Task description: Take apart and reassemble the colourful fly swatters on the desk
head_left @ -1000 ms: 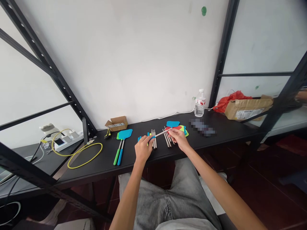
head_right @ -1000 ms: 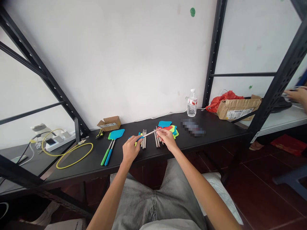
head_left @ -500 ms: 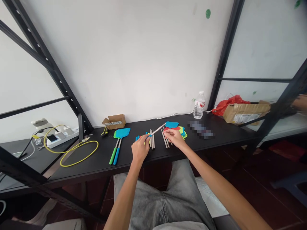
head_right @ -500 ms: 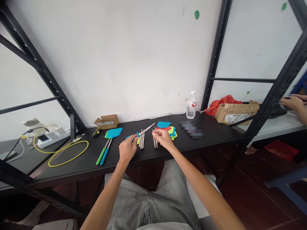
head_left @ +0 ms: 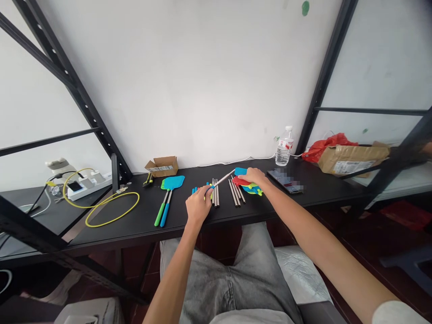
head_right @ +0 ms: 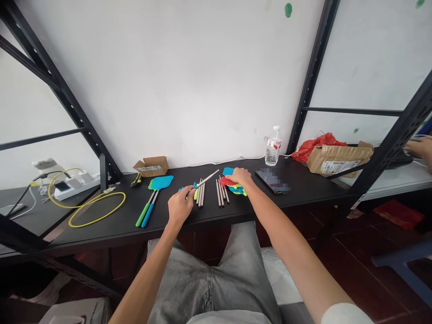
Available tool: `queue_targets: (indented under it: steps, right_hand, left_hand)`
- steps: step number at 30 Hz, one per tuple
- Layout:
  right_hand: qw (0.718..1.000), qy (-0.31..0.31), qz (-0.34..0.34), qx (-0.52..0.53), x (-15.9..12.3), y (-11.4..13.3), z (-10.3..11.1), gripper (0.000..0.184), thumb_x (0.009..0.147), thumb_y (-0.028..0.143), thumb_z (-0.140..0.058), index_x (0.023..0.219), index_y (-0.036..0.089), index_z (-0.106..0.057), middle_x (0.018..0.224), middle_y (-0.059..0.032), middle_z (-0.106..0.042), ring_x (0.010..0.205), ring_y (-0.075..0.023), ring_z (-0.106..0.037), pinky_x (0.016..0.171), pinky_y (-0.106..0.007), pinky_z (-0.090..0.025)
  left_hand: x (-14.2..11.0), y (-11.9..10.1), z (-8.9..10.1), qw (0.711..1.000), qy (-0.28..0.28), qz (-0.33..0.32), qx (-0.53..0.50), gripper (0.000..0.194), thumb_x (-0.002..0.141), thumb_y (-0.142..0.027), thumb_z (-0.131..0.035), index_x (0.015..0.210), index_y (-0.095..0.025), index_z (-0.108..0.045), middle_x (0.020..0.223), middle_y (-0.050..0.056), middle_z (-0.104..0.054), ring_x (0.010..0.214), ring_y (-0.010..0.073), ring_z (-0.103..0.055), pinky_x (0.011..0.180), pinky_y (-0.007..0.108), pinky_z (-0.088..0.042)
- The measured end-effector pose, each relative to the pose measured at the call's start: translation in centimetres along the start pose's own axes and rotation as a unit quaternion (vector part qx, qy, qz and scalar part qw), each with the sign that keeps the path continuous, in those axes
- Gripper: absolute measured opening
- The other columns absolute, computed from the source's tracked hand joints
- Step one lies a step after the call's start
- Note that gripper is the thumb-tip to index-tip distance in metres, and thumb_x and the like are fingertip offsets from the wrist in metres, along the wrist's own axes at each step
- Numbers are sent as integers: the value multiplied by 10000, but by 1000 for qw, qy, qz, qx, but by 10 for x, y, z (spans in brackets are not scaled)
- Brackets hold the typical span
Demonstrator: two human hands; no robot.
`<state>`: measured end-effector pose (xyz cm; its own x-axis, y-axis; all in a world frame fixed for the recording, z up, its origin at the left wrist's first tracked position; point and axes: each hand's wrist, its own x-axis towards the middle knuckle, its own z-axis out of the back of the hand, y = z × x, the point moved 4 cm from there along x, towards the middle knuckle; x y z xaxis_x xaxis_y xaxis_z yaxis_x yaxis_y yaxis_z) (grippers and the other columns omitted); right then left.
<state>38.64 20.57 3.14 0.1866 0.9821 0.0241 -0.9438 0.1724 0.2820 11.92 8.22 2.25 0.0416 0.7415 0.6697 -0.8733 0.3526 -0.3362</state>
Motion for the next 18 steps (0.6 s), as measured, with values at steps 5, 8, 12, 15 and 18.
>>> queue_targets:
  steps: [5,8,12,15,18]
  right_hand:
    - [999,0,28,-47,4,1,5,438,784,471,-643,1071,145,-695,1128,-201,-669,1017,-342,-652,798,-392,-488]
    - [997,-23,49,-61,4,5,10,352,820,381,-619,1057,136,-702,1125,-215,-665,1037,-345,-646,834,-407,-480]
    - [996,-57,47,-56,2,4,14,275,831,274,-599,1036,124,-702,1120,-228,-662,1055,-350,-642,860,-421,-473]
    - [995,-89,31,-43,0,-3,19,253,835,249,-582,1012,113,-700,1090,-237,-669,1055,-362,-645,865,-438,-475]
    - [985,-166,-11,53,-1,-13,31,222,848,262,-567,949,115,-698,1056,-241,-683,1086,-368,-635,886,-449,-474]
  left_hand:
    - [0,0,0,1000,9,6,0,321,986,-404,-431,1091,-260,-697,952,34,-746,817,182,-661,618,245,-350]
    - [0,1,-1,1000,11,4,3,321,986,-402,-431,1088,-259,-700,935,36,-744,800,182,-658,614,244,-346]
    - [0,1,0,1000,5,-3,-2,310,984,-395,-439,1088,-260,-698,930,26,-745,794,180,-658,604,243,-337]
    - [0,1,0,1000,2,-4,-1,301,981,-392,-448,1076,-258,-701,913,22,-745,781,178,-660,599,245,-336]
    - [0,1,0,1000,-1,-7,-3,290,979,-383,-456,1063,-260,-704,925,19,-748,800,182,-666,613,245,-347]
